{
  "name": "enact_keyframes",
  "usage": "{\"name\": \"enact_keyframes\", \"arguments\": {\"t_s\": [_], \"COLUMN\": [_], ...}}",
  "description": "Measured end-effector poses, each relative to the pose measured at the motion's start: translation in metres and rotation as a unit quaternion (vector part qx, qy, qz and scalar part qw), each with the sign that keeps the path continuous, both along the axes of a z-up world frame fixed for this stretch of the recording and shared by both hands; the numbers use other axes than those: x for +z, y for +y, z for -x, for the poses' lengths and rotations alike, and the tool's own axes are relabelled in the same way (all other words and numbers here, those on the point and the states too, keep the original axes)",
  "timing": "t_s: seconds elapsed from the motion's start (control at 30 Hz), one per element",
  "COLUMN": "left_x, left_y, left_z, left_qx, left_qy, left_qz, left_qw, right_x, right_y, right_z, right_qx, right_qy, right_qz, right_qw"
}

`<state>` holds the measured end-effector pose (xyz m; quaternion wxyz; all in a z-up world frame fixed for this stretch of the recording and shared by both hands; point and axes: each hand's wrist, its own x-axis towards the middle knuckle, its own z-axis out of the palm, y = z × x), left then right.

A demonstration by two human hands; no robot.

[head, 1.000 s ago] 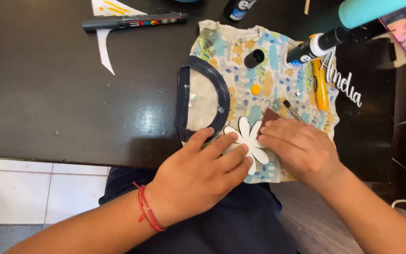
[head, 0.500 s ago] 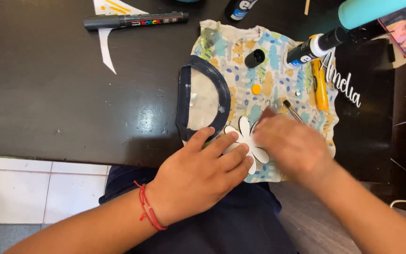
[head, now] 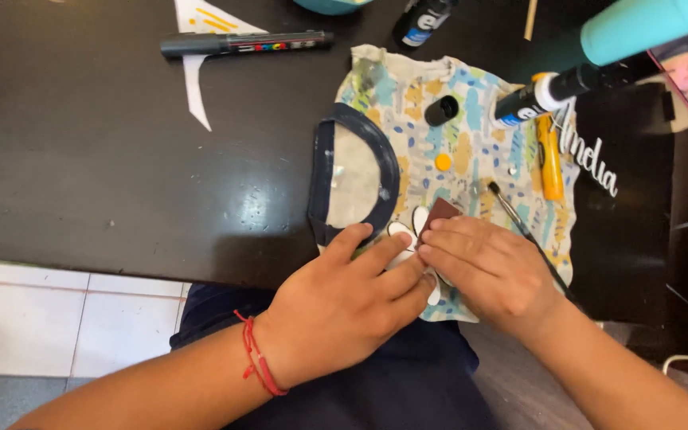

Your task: The person smooths a white flower-shaped cutout onto a patterned fabric surface using a small rectangular tool. They then dip a paintbrush into a cup of water and apply paint to the fabric and the flower cutout.

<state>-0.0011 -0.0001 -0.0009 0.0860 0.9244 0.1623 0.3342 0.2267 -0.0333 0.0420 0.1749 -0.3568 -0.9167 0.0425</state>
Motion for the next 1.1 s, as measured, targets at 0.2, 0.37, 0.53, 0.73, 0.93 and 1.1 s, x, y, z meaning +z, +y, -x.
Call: {"name": "enact_keyframes", "arguments": {"t_s": [0.2, 0.37, 0.53, 0.73, 0.93, 1.1], "left_x": [-0.001, -0.002, -0.003, -0.001, 0.002, 0.0], "left_y": [0.0, 0.0, 0.0, -0.001, -0.005, -0.003], "left_z": [0.001, 0.002, 0.001, 0.001, -0.001, -0.001], "left_qx": [-0.002, 0.005, -0.001, 0.013, 0.02, -0.001], "left_qy": [0.002, 0.001, 0.01, 0.0, 0.01, -0.007], "left_qz": [-0.006, -0.006, -0.01, -0.048, -0.052, -0.028], "left_qw": [1.0, 1.0, 1.0, 0.999, 0.998, 1.0], "right_x": [0.0, -0.002, -0.003, -0.006, -0.005, -0.007], "right_y": [0.011, 0.009, 0.011, -0.002, -0.01, -0.009], "right_z": [-0.003, -0.001, -0.008, -0.007, 0.001, 0.001], "right_qx": [-0.032, -0.012, -0.026, -0.066, -0.108, -0.112], "right_qy": [-0.023, -0.027, 0.021, -0.018, -0.082, -0.105], "right_qz": [-0.039, -0.006, 0.048, 0.02, -0.006, -0.033], "right_qw": [0.998, 1.0, 0.998, 0.997, 0.991, 0.988]}}
